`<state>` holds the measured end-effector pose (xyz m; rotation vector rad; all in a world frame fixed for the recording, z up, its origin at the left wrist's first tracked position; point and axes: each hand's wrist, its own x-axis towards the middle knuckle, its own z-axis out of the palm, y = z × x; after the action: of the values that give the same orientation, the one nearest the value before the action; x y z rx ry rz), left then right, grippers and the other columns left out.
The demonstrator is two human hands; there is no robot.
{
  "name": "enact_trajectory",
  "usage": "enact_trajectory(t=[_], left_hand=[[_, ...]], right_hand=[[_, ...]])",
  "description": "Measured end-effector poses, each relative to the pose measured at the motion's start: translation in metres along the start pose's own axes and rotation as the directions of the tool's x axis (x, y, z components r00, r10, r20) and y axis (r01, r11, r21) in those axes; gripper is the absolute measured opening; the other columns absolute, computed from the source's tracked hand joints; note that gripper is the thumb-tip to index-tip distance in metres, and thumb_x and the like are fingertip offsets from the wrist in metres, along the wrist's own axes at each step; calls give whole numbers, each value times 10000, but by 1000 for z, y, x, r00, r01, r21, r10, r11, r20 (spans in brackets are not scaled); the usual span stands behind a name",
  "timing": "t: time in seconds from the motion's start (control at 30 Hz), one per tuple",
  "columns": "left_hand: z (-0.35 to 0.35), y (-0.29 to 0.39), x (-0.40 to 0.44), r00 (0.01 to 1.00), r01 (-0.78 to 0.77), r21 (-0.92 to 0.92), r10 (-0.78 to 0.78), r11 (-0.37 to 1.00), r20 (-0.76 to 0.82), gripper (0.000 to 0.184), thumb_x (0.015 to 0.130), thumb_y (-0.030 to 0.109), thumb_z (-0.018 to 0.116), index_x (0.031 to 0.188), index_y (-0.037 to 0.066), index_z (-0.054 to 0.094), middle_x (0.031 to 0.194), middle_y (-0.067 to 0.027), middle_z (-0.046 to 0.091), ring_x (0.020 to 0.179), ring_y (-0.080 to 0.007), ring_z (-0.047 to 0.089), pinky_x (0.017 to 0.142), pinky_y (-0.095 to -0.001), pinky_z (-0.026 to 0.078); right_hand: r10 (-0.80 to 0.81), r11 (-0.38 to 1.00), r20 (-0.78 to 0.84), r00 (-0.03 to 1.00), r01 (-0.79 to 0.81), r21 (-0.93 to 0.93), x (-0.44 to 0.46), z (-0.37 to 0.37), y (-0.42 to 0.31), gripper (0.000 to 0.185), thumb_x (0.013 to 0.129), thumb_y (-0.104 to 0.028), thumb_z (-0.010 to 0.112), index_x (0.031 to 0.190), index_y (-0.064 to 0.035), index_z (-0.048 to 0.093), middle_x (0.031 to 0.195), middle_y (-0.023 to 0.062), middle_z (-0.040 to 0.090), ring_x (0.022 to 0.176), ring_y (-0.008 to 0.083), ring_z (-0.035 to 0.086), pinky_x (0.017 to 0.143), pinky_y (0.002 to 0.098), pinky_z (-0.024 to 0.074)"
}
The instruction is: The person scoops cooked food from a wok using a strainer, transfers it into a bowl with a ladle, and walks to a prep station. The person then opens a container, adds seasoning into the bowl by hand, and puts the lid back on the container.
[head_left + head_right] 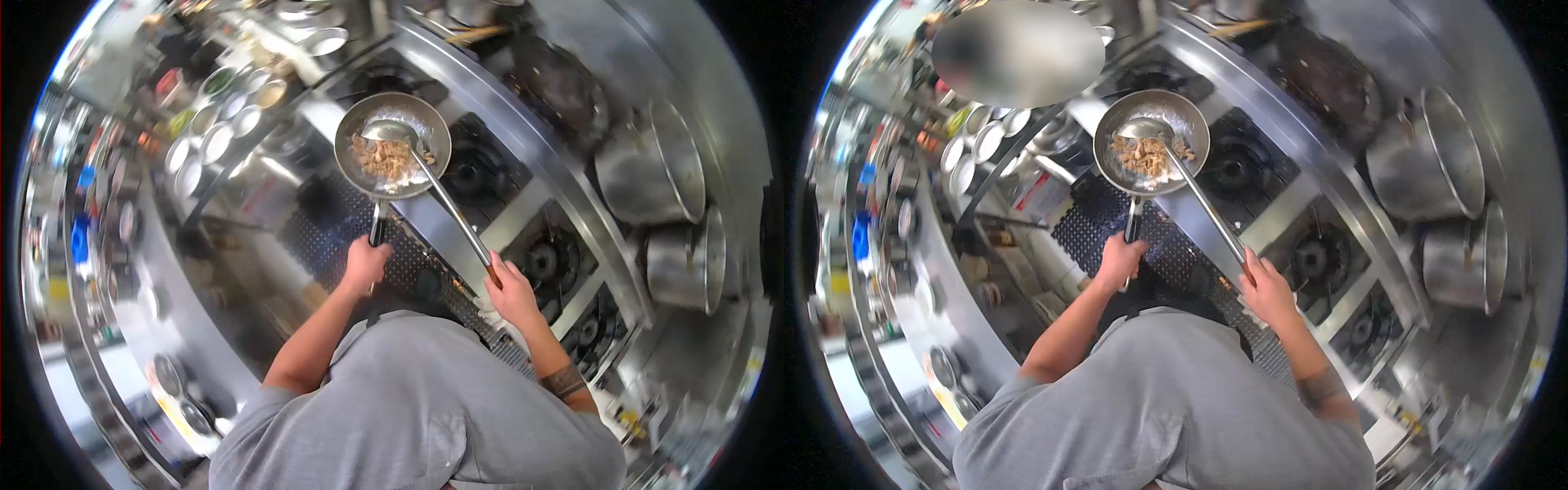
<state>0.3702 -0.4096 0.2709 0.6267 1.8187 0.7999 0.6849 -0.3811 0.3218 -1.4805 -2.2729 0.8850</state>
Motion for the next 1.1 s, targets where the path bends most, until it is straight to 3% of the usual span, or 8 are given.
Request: enact_trajectory(t=[0.1,0.2,0.3,0.43,0.57,0.73,0.93,1.1], left_hand=[[-15,-90,-60,969,-122,143,149,982,-197,195,803,168,669,790,-8,586,614,-111,609,455,-193,569,456,-371,472],[-30,-109,-108,961,9,25,-2,1000,-276,199,786,163,671,797,-24,603,608,-128,618,476,-214,590,476,-385,484],[-42,-118,-118,934,60,-173,-116,983,-338,202,785,155,676,800,-21,578,592,-105,599,458,-194,570,461,-372,471],[-75,-93,-143,909,31,-320,-160,947,-384,194,803,140,670,808,-3,539,577,-65,558,446,-164,541,434,-356,446],[-84,-117,-186,870,-69,-281,-80,957,-487,179,828,130,660,823,17,521,587,-45,538,451,-144,521,414,-350,421],[-41,-242,-232,815,-84,-239,-72,967,-575,182,808,158,666,830,-3,582,620,-82,586,479,-173,545,489,-377,460],[-54,-255,-290,850,89,-462,-309,883,-428,109,811,104,643,792,8,593,565,-68,561,427,-169,543,419,-356,434],[-92,-246,-291,834,-20,-424,-219,906,-507,121,812,109,645,783,10,581,566,-71,561,425,-172,546,414,-348,437]], right_hand=[[-49,992,204,978,24,123,-16,-36,-14,480,884,-100,651,1350,-35,558,886,150,605,787,303,631,726,373,514],[-98,978,422,901,8,209,-35,-67,-27,513,880,-104,658,1378,-48,549,869,143,597,754,290,609,718,369,507],[-252,967,497,830,207,146,-23,-70,-41,534,858,-77,679,1373,-19,550,819,114,549,723,202,561,687,317,478],[-525,843,346,778,531,84,18,-27,-64,548,843,-60,671,1376,-48,543,859,142,592,750,307,602,699,376,497],[-521,837,304,798,547,1,1,4,-106,533,853,-57,664,1373,-52,549,881,147,601,762,331,603,711,379,502],[-555,818,314,771,575,33,-84,39,-103,542,873,-75,661,1397,-53,526,865,148,580,759,333,597,705,382,494],[-300,902,674,675,430,-29,-148,-8,-126,552,871,-129,671,1404,-85,535,833,153,569,775,331,590,736,399,485],[-421,864,565,710,503,12,-121,42,-158,559,870,-133,655,1414,-108,528,853,164,591,779,350,606,746,422,487]])
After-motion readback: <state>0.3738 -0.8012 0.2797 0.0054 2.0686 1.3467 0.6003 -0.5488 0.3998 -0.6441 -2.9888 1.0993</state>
